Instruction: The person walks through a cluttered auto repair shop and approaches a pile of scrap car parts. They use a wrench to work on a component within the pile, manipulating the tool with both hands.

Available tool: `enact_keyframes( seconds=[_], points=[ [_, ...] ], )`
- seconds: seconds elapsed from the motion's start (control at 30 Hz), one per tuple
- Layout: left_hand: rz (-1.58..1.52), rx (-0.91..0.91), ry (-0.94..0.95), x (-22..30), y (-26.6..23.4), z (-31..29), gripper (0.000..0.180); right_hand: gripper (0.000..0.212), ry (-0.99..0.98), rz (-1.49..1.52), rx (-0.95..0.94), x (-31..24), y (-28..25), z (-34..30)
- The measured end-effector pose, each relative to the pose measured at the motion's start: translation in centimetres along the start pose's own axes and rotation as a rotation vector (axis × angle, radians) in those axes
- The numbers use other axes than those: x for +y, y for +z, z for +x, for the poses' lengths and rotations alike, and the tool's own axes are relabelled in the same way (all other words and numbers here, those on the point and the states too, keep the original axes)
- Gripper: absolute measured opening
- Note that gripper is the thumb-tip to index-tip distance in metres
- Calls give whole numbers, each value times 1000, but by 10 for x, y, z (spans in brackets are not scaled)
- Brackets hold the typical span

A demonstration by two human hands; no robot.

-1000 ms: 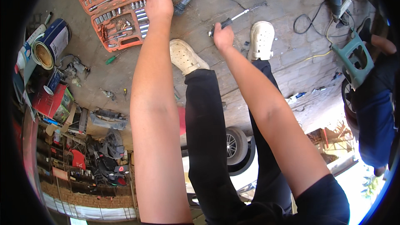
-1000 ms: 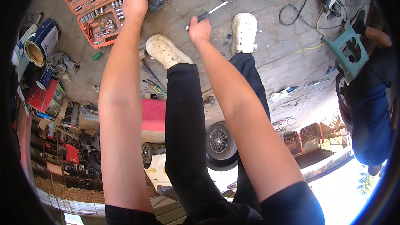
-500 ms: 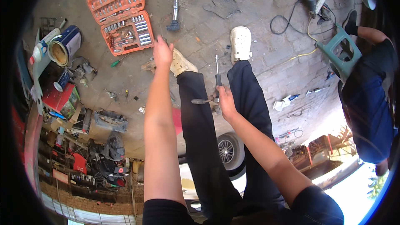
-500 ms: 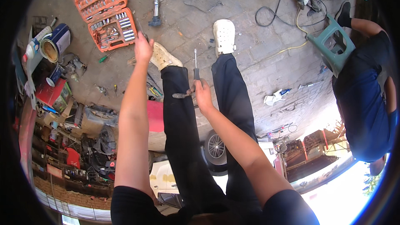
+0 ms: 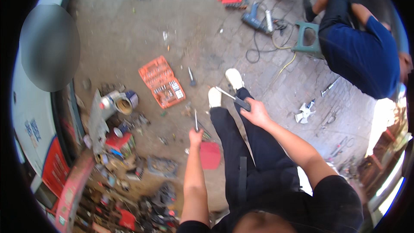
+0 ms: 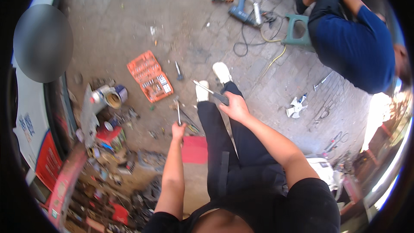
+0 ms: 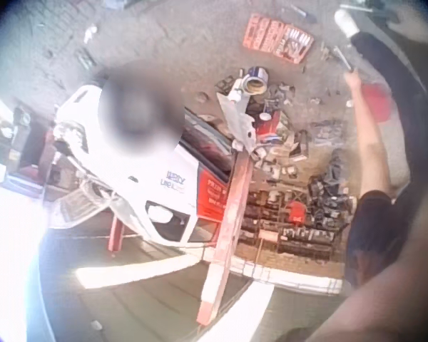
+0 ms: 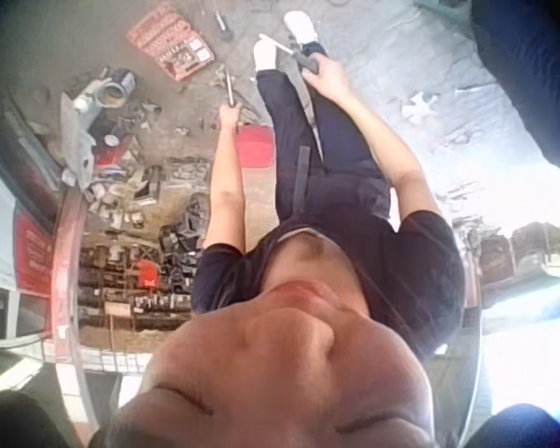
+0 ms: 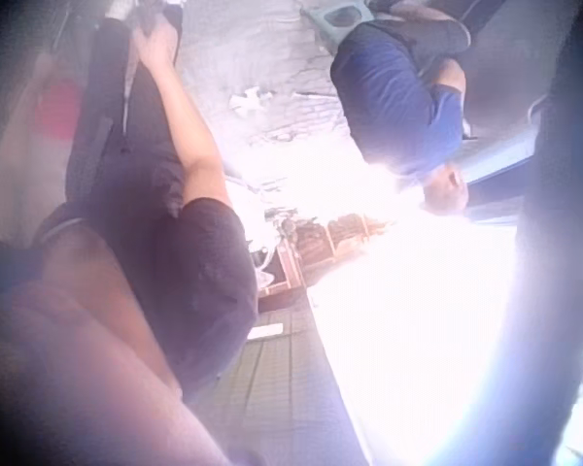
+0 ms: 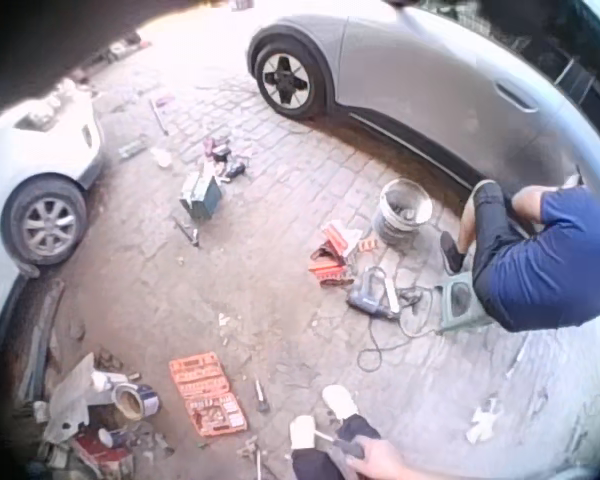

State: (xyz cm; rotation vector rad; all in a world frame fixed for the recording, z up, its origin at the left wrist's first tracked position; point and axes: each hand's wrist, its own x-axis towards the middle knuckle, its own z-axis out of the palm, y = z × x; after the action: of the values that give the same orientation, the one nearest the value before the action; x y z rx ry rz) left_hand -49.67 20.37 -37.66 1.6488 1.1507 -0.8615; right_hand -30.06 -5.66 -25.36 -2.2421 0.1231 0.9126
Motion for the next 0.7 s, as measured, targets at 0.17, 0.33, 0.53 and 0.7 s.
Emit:
enact_keyframes(
  seconds=[0.17,0.33,0.53,0.7],
  points=[
    [180,-89,281,90,-58,-51,28,44,376,-157,173,29,-87,-103],
    [428,-190,468,146,-78,-81,36,40,865,-40,347,154,-77,-273],
    [908,-217,276,183,-90,-82,41,39,1267,351,500,226,21,-433],
    [1228,-96,307,222,-11,-123,34,41,1482,645,586,242,113,-490]
  ],
)
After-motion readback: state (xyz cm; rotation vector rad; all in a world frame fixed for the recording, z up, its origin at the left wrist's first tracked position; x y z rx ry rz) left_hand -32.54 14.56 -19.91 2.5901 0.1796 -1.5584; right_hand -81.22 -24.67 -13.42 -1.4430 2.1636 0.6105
